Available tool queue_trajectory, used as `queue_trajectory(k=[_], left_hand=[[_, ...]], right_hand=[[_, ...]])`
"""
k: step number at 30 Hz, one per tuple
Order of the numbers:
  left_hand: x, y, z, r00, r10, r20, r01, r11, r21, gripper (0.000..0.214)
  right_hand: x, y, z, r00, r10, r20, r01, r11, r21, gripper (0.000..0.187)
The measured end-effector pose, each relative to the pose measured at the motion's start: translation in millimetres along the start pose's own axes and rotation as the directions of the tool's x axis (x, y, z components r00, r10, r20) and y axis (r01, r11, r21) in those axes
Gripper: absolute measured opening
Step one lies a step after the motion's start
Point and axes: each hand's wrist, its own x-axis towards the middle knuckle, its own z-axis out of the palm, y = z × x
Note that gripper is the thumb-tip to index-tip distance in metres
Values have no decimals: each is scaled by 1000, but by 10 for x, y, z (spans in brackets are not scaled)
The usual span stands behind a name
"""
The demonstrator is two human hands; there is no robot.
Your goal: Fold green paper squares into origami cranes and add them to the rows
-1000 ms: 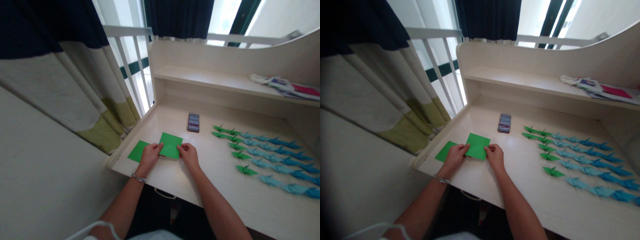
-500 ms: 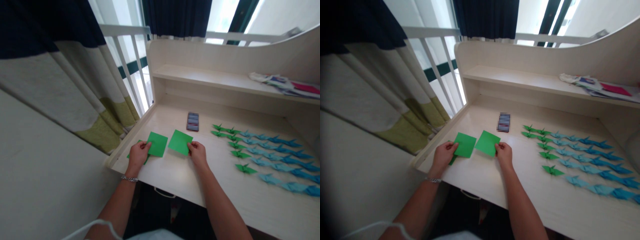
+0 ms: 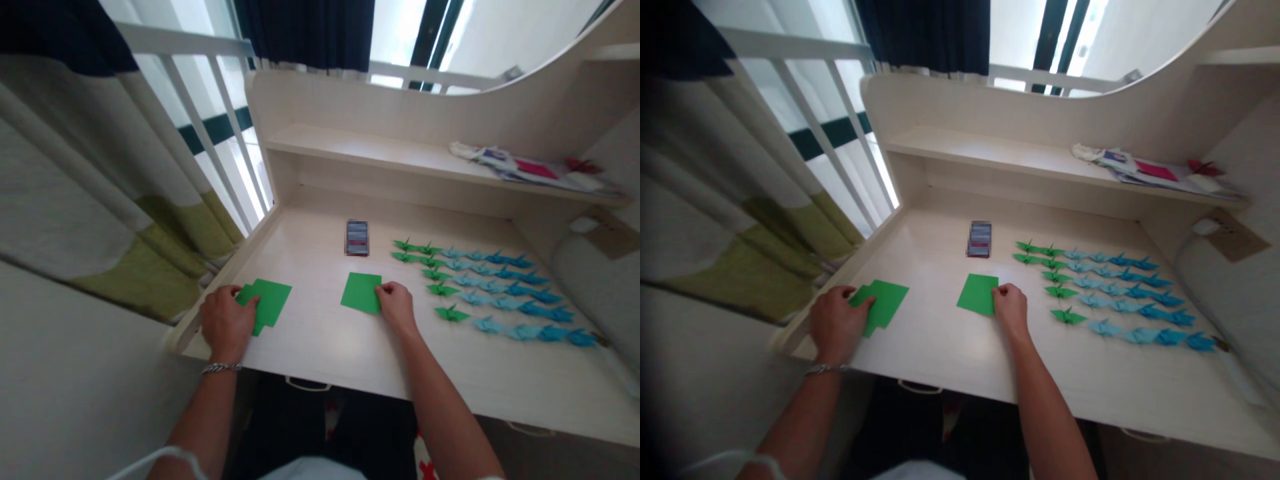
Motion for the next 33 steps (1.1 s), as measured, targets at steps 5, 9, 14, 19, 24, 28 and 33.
queue_trajectory(k=[5,9,14,19,24,28,33], left_hand=[[-20,274,2,975,214,55,-206,970,-132,24],[-94,750,140,826,509,243,-370,814,-448,19],[-135,1287,402,655,701,283,-469,671,-574,21],[-18,1533,633,621,721,306,-515,670,-534,36],[68,1648,701,602,710,366,-538,698,-472,46],[97,1696,713,580,699,419,-537,714,-448,39],[100,1721,750,595,691,410,-509,719,-473,35]], right_hand=[[-48,-115,31,1000,-8,-14,5,978,-207,19],[-47,-138,47,1000,-12,-13,8,963,-270,17],[-23,-152,25,1000,9,-11,-12,956,-294,19],[34,-178,-2,997,15,78,9,956,-294,16],[91,-173,-25,991,-6,136,45,959,-281,16],[137,-166,-36,987,-23,160,69,956,-287,16],[243,-172,-55,975,-62,213,126,947,-297,12]])
